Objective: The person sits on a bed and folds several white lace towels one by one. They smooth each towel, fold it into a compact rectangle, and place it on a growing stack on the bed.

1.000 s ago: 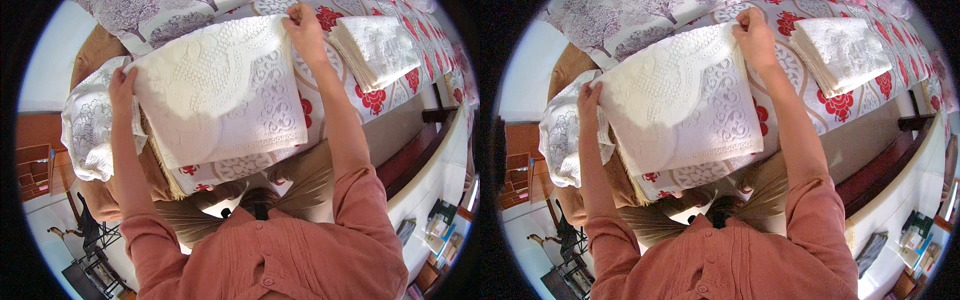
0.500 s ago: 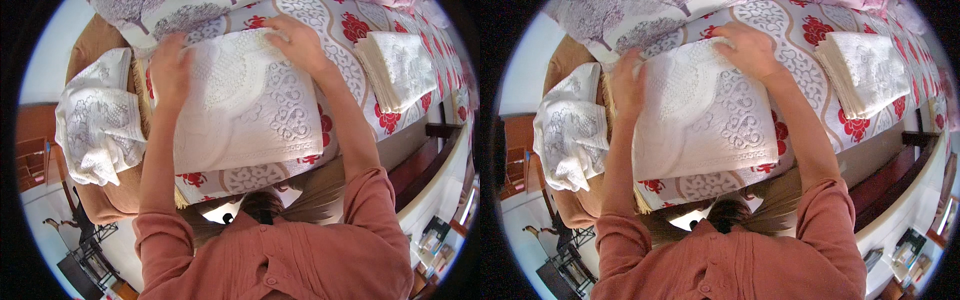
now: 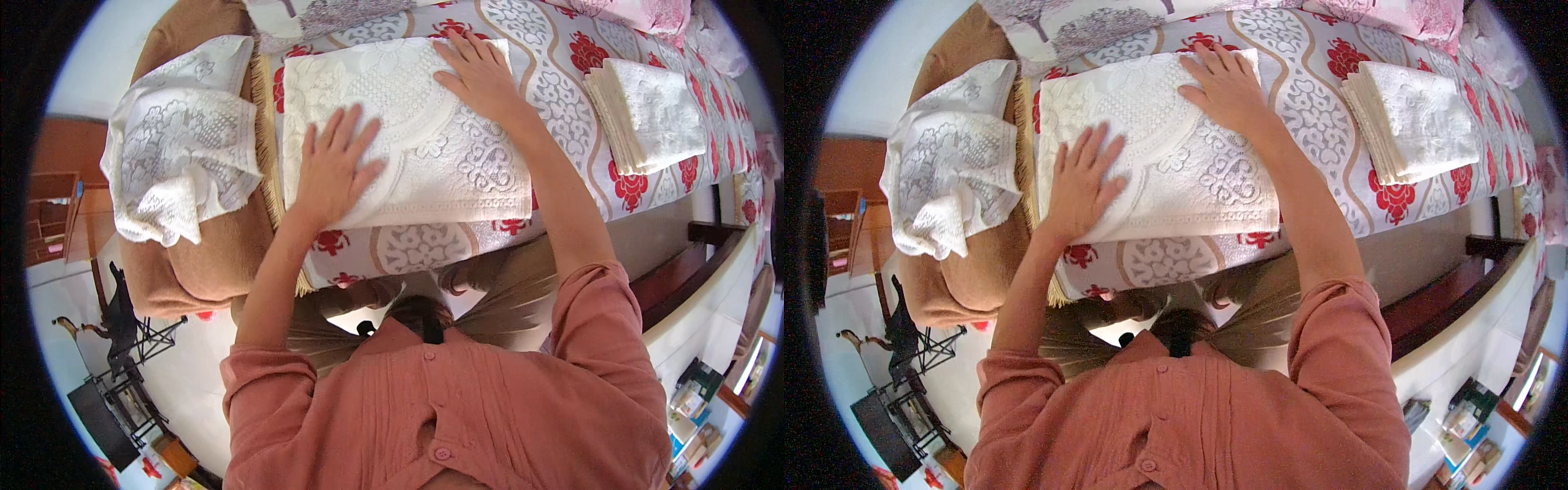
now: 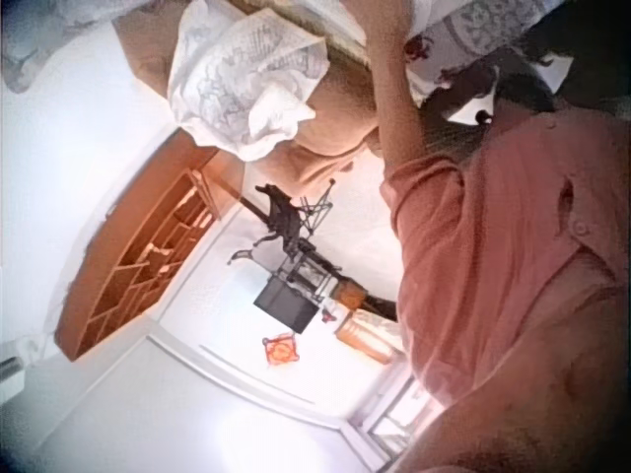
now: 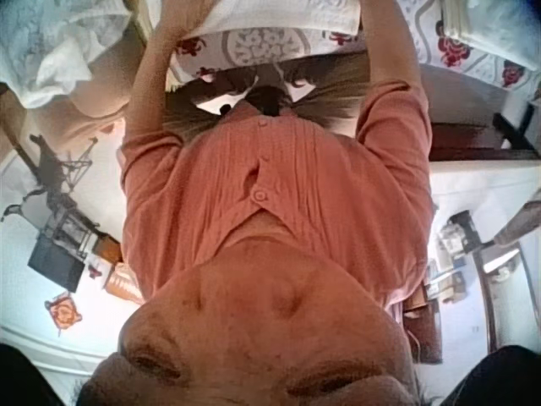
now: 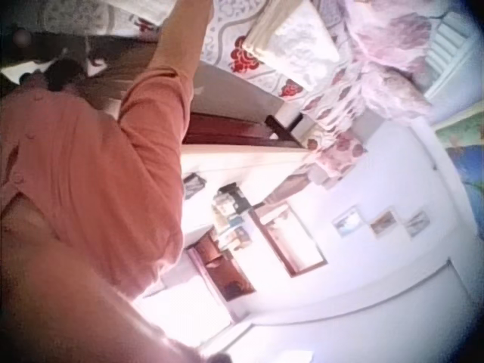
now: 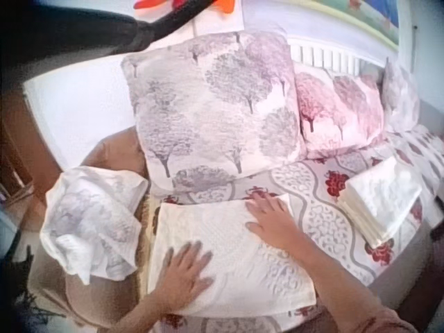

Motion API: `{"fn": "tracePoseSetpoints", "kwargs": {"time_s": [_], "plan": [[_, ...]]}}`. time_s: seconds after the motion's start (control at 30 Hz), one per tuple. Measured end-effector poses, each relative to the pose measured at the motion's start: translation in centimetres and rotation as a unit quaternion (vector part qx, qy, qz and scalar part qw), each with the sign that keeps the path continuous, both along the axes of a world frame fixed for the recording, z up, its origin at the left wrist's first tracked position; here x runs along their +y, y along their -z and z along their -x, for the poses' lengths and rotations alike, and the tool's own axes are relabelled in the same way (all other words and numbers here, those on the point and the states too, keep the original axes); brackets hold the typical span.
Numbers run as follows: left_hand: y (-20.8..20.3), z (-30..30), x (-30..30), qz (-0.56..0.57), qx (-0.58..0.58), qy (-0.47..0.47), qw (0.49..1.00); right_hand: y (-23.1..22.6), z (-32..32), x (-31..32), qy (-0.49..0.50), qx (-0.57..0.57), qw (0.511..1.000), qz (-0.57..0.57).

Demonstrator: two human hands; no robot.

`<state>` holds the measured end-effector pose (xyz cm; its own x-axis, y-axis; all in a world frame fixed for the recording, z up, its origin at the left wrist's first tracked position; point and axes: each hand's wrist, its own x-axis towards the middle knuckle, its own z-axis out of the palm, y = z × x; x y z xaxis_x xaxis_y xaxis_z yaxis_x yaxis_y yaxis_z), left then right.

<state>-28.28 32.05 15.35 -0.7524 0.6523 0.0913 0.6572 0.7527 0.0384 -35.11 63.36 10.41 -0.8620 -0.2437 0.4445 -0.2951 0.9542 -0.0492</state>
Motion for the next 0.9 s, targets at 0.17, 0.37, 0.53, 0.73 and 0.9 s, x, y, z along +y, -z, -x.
{"fn": "tracePoseSetpoints", "kwargs": {"time_s": [0.17, 0.37, 0.53, 0.73, 0.9], "plan": [[-0.3, -8.2, -2.8, -0.027, -0.030, -0.016, 0.999, -0.8, -6.6, -1.3, 0.026, -0.033, 0.999, 0.017], [2.6, -9.1, -9.0, -0.327, 0.048, -0.242, 0.912, -0.6, -17.6, -1.4, 0.151, 0.011, 0.931, 0.334], [2.4, -6.3, -11.1, -0.462, -0.205, -0.301, 0.809, -1.4, -22.5, -2.7, 0.186, -0.079, 0.802, 0.562], [1.1, -5.3, -10.8, -0.485, -0.416, -0.301, 0.708, -2.8, -21.9, -0.8, 0.185, -0.045, 0.776, 0.601], [0.2, -16.5, -2.9, -0.555, -0.516, -0.304, 0.577, -6.1, -23.5, 4.1, 0.312, -0.031, 0.921, 0.232]]}}
